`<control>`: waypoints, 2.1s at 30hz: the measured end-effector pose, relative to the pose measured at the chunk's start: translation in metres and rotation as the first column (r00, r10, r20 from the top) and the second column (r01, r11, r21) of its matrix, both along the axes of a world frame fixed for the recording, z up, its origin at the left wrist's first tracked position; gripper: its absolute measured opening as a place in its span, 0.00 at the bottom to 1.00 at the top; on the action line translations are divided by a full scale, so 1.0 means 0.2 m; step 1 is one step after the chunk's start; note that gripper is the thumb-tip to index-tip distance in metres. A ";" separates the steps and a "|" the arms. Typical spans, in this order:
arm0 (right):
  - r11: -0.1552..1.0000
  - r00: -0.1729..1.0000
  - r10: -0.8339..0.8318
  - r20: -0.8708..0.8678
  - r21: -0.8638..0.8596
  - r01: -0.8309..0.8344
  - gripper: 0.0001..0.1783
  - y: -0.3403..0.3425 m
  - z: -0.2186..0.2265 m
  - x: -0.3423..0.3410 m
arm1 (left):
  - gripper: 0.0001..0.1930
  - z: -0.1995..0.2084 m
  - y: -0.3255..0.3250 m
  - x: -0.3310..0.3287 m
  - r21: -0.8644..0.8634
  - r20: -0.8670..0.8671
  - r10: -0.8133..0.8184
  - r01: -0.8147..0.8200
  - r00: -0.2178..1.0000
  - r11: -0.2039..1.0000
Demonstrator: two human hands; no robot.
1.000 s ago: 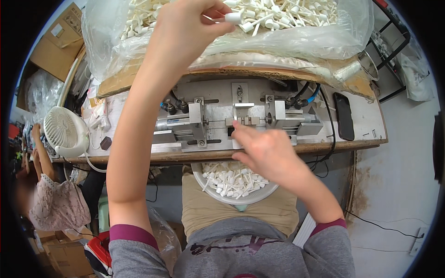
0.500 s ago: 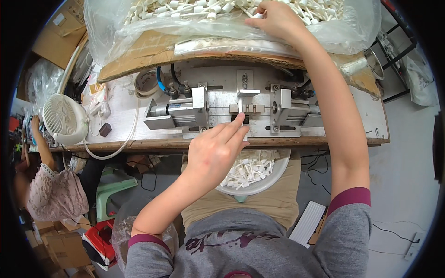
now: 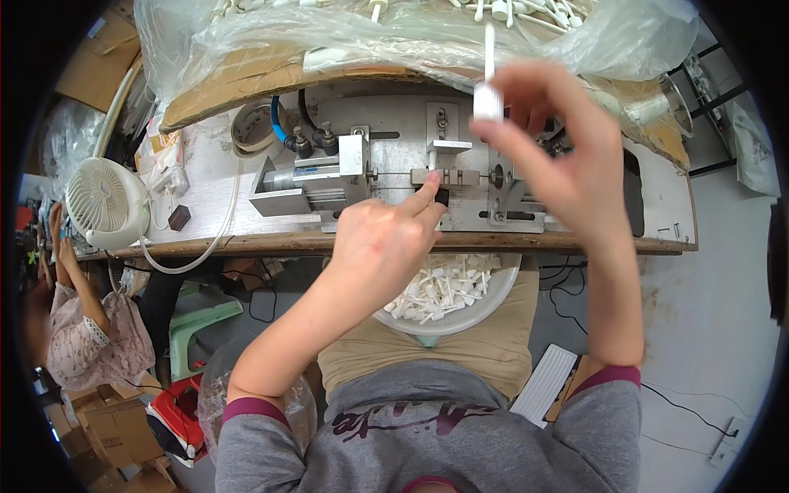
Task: Assembling small white plastic components by placing them into a specialized press machine at a workbench.
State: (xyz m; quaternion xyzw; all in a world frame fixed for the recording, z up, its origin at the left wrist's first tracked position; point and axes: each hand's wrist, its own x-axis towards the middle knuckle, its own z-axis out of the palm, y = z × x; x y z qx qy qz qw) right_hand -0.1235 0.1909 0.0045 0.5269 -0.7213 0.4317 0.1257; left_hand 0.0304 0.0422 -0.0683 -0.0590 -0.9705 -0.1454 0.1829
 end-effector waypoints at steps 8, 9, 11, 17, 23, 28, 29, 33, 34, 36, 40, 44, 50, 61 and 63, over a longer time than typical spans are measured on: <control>0.986 0.981 -0.029 -0.193 0.155 0.060 0.18 0.16 -0.34 0.32 | 0.08 0.47 -0.34 -0.33 0.128 -0.432 0.170 -0.127 0.885 0.984; 0.973 0.981 -0.027 -0.190 0.220 0.069 0.17 0.15 -0.37 0.34 | 0.13 0.53 -0.40 -0.45 0.150 -0.294 0.282 -0.247 0.913 0.957; 0.944 0.982 -0.027 -0.189 0.319 0.087 0.17 0.12 -0.40 0.35 | 0.19 0.56 -0.47 -0.60 0.076 -0.181 0.400 -0.393 0.898 0.917; 0.942 0.961 -0.010 -0.276 0.319 0.101 0.16 0.06 -0.42 0.35 | 0.18 0.52 -0.53 -0.77 -0.159 0.044 0.521 -0.509 0.853 0.846; 0.968 0.964 -0.051 -0.260 0.224 0.112 0.14 0.05 -0.44 0.38 | 0.16 0.57 -0.43 -0.59 0.373 -0.127 0.171 -0.113 0.977 0.921; 0.885 0.958 -0.064 -0.281 0.427 0.184 0.15 0.05 -0.42 0.34 | 0.14 0.49 -0.30 -0.44 0.576 -0.397 -0.158 0.380 0.904 0.724; 0.879 0.957 -0.068 -0.283 0.437 0.192 0.15 0.05 -0.41 0.34 | 0.14 0.47 -0.28 -0.41 0.546 -0.436 -0.173 0.413 0.883 0.729; 0.854 0.962 -0.063 -0.266 0.485 0.190 0.15 0.03 -0.38 0.35 | 0.13 0.41 -0.23 -0.26 0.382 -0.488 -0.137 0.353 0.862 0.854; 0.859 0.959 -0.046 -0.280 0.479 0.181 0.14 0.02 -0.38 0.35 | 0.13 0.40 -0.24 -0.22 0.269 -0.494 -0.134 0.297 0.859 0.916; 0.854 0.956 -0.004 -0.294 0.496 0.156 0.11 0.02 -0.35 0.34 | 0.19 0.37 -0.21 -0.12 0.259 -0.414 -0.088 0.210 0.906 0.943; 0.887 0.998 0.066 -0.020 0.459 -0.049 0.24 0.04 -0.19 0.25 | 0.22 0.27 -0.16 0.05 0.301 -0.298 -0.046 0.140 0.953 0.943; 0.987 0.987 -0.139 -0.082 0.066 0.144 0.11 0.01 0.10 0.04 | 0.19 0.13 -0.10 0.14 0.227 -0.259 -0.021 0.082 0.966 0.971; 0.897 0.727 -0.216 -0.652 0.161 0.411 0.19 -0.30 0.27 -0.40 | 0.15 -0.05 0.01 0.12 0.050 -0.180 0.036 -0.027 0.983 0.998; 0.822 0.901 -0.067 -0.428 0.488 0.293 0.12 -0.25 0.15 -0.48 | 0.15 0.03 0.05 0.09 0.264 -0.241 0.038 0.028 0.970 0.964; 0.936 0.917 -0.006 -0.398 0.321 0.146 0.11 -0.21 0.10 -0.51 | 0.17 0.06 0.05 0.13 0.409 -0.309 0.077 0.059 0.948 0.911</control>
